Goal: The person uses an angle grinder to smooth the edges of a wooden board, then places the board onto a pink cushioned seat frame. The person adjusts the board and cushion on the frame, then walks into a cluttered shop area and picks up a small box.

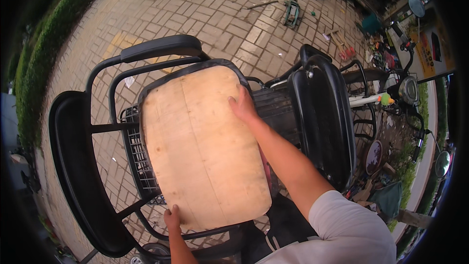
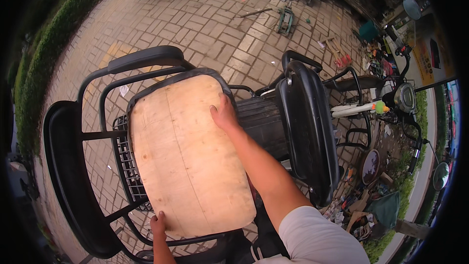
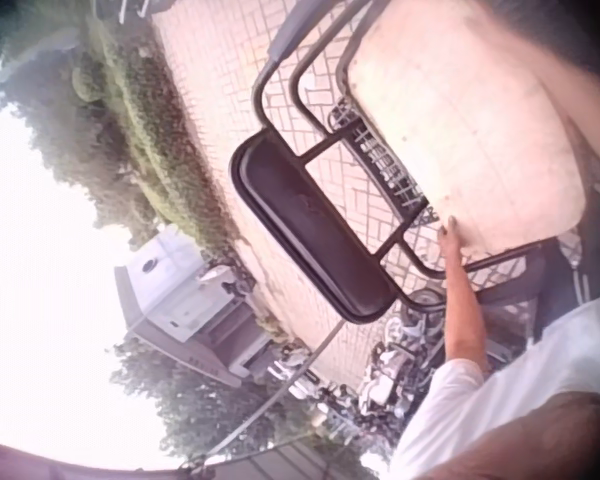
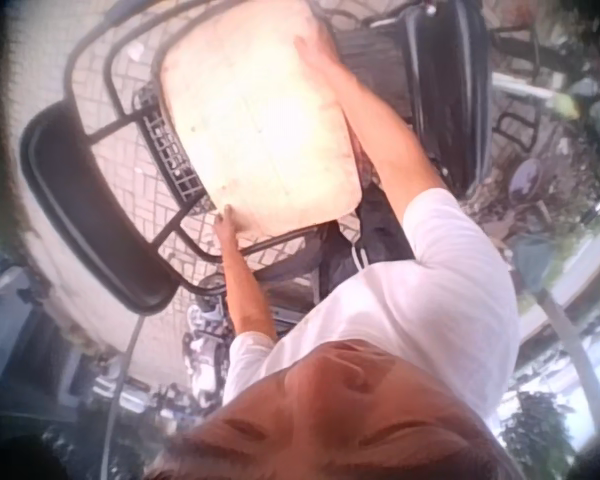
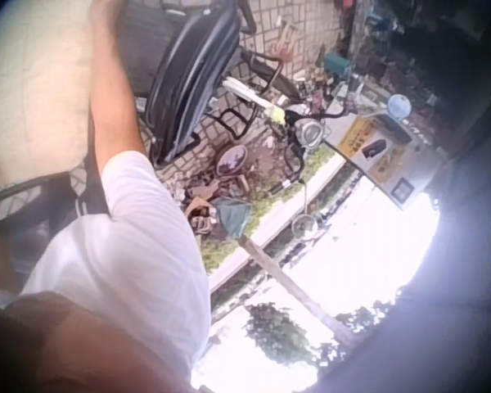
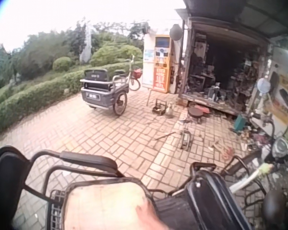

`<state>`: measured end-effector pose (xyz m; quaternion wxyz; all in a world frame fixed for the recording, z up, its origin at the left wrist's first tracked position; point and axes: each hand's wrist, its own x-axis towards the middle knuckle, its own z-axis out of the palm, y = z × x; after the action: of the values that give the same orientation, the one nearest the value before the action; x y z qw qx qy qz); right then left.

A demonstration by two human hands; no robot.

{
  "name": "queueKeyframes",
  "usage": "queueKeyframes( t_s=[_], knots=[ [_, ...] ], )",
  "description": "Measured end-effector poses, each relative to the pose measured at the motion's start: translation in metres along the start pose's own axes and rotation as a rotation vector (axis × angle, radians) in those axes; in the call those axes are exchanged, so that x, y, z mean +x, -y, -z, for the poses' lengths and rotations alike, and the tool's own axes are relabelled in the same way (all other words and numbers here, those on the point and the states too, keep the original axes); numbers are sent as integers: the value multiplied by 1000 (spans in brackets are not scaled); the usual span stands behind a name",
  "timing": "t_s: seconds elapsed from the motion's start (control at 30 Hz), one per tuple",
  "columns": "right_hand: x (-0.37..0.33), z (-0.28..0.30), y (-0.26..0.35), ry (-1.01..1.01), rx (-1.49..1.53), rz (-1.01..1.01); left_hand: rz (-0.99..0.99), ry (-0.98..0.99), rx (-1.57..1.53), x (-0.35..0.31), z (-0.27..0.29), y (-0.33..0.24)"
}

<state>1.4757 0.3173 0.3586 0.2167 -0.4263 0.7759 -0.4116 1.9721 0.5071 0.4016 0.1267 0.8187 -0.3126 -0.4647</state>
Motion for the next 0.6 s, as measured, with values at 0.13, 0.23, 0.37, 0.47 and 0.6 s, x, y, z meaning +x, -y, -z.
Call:
queueKeyframes(
  t_s=[0.13, 0.23, 0.37, 0.47, 0.6],
  knots=[
    [13, 0, 6, 37, 62, -40, -93, -28, -85, -6, 13, 9],
    [15, -1, 13, 57, 48, -25, -111, -30, -58, -6, 24, 12],
    [25, 0, 5, -33, 55, 95, -129, -25, -92, -14, 28, 7],
    [31, 3, 10, 4, 75, 126, -140, -7, -123, -18, 33, 4],
    [11, 13, 31, 68, 46, 123, -140, 22, -194, -18, 25, 1]
  ],
)
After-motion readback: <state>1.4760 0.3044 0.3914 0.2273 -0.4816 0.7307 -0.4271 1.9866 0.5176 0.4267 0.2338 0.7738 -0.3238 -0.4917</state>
